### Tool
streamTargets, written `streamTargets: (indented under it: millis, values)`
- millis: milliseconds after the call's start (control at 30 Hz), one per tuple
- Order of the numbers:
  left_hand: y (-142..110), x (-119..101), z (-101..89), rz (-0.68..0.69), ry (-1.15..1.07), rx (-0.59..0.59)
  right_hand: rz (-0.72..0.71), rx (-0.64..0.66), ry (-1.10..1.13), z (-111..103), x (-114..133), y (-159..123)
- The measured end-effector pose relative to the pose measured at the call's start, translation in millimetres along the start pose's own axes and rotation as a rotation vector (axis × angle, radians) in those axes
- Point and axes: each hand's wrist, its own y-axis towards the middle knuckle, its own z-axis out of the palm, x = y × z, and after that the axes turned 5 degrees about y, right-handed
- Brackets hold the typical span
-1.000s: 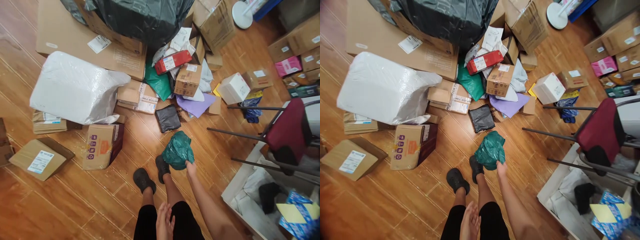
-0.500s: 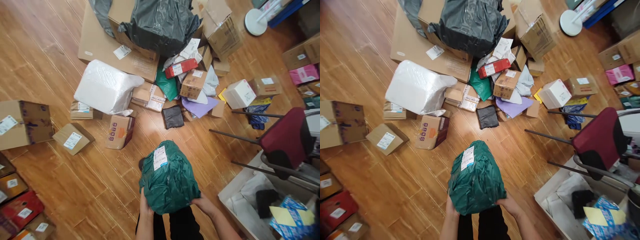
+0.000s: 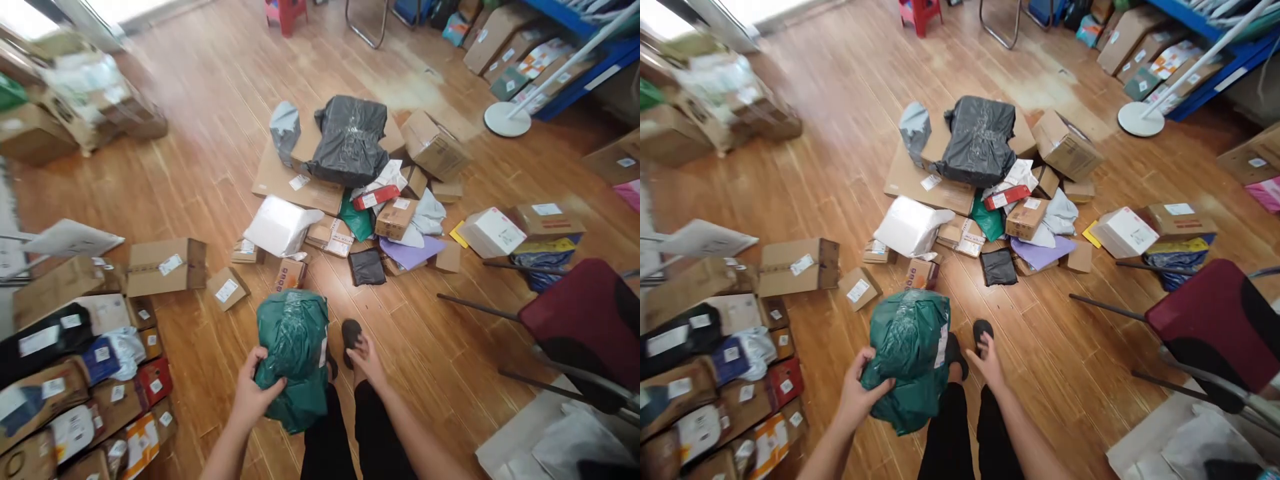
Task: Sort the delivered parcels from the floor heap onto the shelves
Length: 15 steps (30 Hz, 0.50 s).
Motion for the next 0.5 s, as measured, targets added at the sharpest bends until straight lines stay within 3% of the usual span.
streamTargets:
  millis: [67, 167, 267, 300, 367, 500]
  values:
    - [-9.2, -55.4, -51.1, 0.084, 0.05, 0.094, -0.314, 0.233, -0.236, 23.3, 76.8, 10.5]
    - [-31.9, -144.4, -119.0, 0.155, 0.106, 0.222, -0.741, 0.77, -0.452, 65.3, 205.5, 0.8]
    - [-59.4, -224.0, -167.0, 0.169, 0.083, 0.32, -0.946, 1.186, -0.466, 103.1, 304.2, -42.4]
    - [-67.7, -245.8, -178.1, 0.165, 0.046, 0.345, -0.971, 1.246, -0.437, 111.4, 325.2, -60.5]
    - [-81.2, -280.6, -194.0, 0.113, -0.098, 0.357, -0.977, 1.24, -0.344, 120.4, 350.3, -95.2]
    - [-95.9, -317.8, -211.1, -0.111, -0.553, 0.247, -0.805, 1.008, -0.093, 113.8, 363.8, -148.6]
